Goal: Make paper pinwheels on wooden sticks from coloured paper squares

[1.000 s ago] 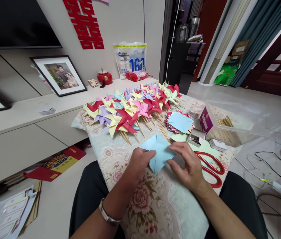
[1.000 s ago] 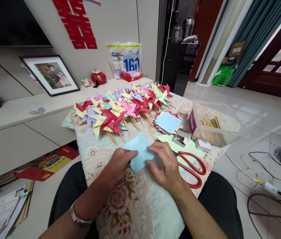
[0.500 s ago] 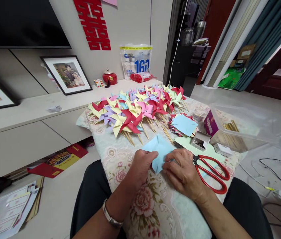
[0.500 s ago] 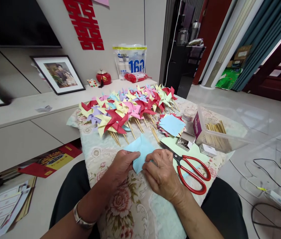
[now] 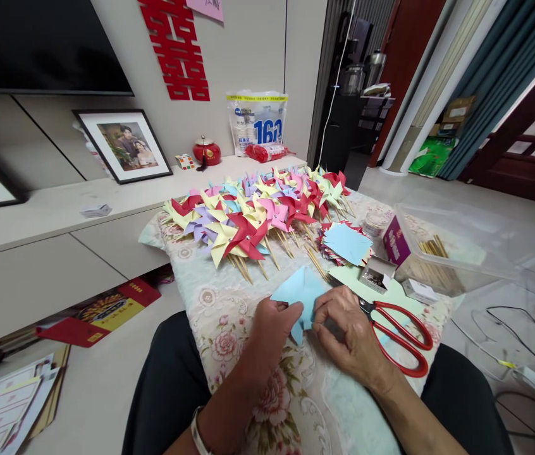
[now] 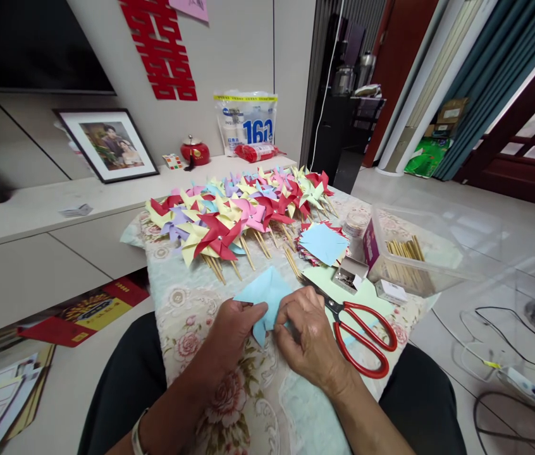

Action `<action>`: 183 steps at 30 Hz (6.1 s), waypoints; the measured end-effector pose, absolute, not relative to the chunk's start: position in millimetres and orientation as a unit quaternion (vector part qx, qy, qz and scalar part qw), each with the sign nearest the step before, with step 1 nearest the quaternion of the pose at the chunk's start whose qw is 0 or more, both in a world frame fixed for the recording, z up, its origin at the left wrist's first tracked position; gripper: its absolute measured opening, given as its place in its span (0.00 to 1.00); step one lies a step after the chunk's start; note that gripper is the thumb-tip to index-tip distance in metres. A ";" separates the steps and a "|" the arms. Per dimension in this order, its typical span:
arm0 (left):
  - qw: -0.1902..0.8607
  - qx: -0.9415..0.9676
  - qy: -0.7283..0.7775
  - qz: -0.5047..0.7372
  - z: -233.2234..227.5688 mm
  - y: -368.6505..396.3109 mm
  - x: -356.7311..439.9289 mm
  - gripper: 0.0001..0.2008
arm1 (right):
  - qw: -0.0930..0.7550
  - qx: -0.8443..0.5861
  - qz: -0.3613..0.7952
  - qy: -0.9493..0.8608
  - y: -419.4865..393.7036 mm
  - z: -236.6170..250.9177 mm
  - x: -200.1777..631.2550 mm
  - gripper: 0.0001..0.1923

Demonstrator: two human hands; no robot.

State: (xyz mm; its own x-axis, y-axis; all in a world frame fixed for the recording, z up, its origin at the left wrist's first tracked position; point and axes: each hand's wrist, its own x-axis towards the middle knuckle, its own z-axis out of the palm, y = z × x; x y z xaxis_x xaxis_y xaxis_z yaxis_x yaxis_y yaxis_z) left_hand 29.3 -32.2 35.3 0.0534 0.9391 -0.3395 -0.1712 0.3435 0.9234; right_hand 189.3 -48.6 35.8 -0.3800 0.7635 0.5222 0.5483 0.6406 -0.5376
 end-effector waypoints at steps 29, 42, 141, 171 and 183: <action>0.574 0.404 0.539 0.466 7.0 -35.7 33.0 0.06 | 0.410 -0.483 0.163 -0.757 -44.2 26.0 189.2 0.08; 0.548 0.432 0.551 0.458 11.0 -38.7 35.7 0.05 | 0.399 -0.474 0.154 -0.770 -43.6 24.7 190.2 0.08; 0.718 0.330 0.429 0.439 43.2 -49.8 42.1 0.11 | 0.513 -0.501 0.459 -0.524 -43.4 36.2 191.2 0.39; 0.664 0.364 0.524 0.391 32.6 -47.2 46.3 0.10 | 0.501 -0.468 0.569 -0.454 -42.8 36.2 195.6 0.39; 0.658 0.367 0.526 0.395 29.1 -45.7 47.3 0.11 | 0.504 -0.469 0.567 -0.451 -41.8 32.9 197.1 0.38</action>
